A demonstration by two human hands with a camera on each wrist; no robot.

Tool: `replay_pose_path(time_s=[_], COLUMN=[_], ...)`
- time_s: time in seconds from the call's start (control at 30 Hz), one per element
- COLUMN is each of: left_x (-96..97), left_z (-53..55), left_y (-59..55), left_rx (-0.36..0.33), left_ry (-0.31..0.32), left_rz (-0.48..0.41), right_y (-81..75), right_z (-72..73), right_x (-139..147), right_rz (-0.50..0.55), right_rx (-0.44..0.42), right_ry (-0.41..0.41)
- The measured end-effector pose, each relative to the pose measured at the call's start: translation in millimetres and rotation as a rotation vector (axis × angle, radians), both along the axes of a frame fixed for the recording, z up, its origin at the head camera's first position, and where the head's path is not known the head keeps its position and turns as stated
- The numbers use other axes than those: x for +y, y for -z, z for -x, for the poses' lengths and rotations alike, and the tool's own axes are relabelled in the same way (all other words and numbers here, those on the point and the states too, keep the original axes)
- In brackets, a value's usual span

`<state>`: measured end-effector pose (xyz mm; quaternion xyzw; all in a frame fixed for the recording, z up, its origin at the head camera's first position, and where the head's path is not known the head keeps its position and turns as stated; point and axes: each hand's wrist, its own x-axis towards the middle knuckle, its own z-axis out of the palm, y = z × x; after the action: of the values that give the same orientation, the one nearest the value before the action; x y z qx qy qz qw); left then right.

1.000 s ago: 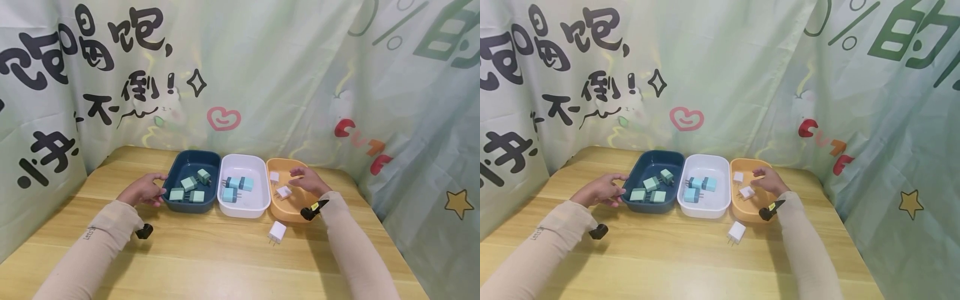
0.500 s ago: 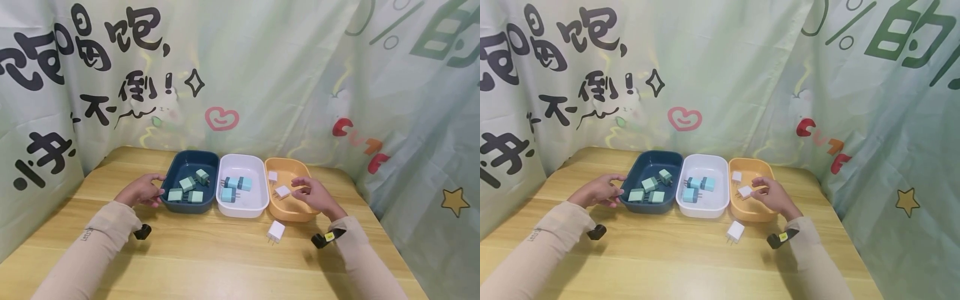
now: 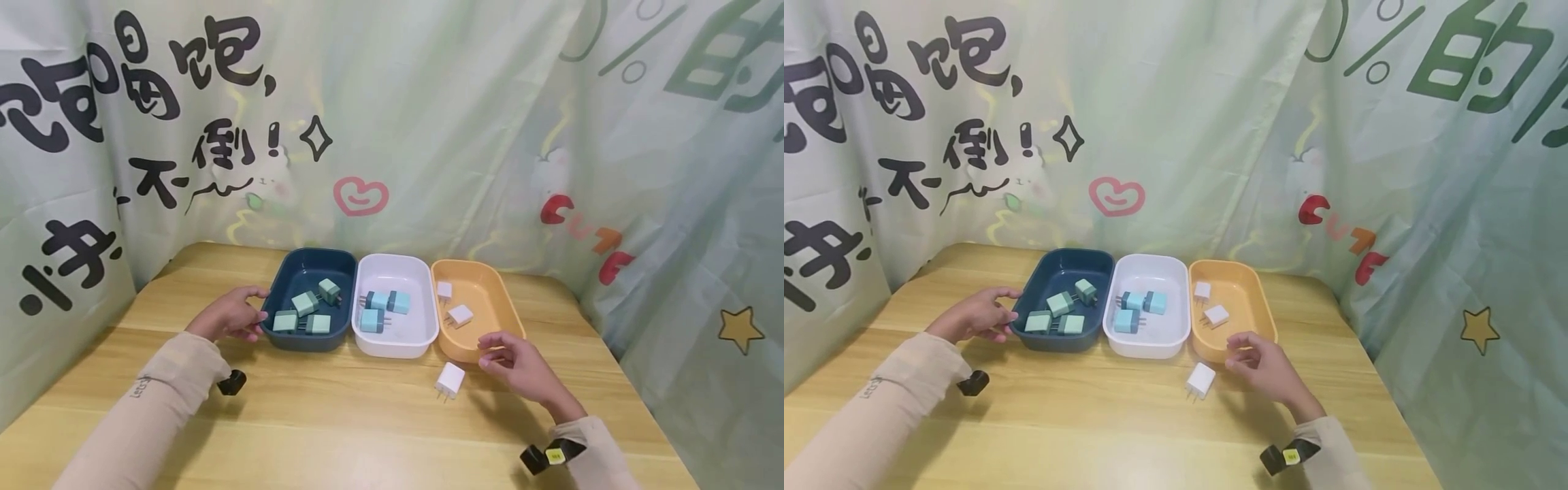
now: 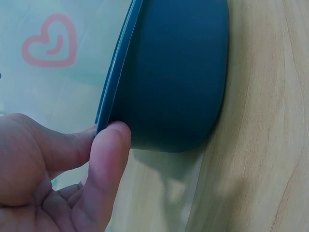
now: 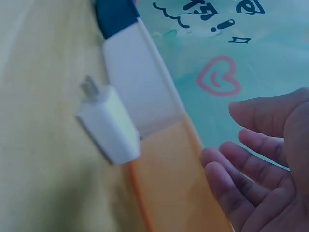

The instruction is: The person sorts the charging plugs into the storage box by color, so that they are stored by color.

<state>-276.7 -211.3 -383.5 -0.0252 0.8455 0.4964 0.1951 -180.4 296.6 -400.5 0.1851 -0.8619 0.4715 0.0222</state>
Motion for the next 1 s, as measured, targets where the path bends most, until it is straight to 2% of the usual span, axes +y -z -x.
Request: replay_pose_path(time_s=[0.13, 0.37, 0.53, 0.8, 1.0], left_x=[-0.2, -0.6, -0.6, -0.1, 0.4], left_z=[-1.1, -3.0, -2.0, -2.8, -1.0], left_y=[-0.6, 0.1, 0.6, 0.5, -0.5], left_rx=[0.007, 0.011, 0.016, 0.002, 0.001], left_ry=[0.004, 0.009, 0.012, 0.002, -0.001], left_rz=[-0.008, -0.009, -0.008, -0.006, -0.006], right_y=[11.3, 29.4, 33.7, 41.5, 43.6], right_z=[-5.6, -5.8, -4.0, 1.7, 4.1], right_x=[0.6, -5.3, -14.4, -28.4, -34.4], right_rz=[-0.042, -0.121, -0.173, -0.241, -0.26], right_rx=[-0.024, -0.076, -0.05, 0.056, 0.048], right_ry=[-0.047, -0.131, -0.126, -0.133, -0.11])
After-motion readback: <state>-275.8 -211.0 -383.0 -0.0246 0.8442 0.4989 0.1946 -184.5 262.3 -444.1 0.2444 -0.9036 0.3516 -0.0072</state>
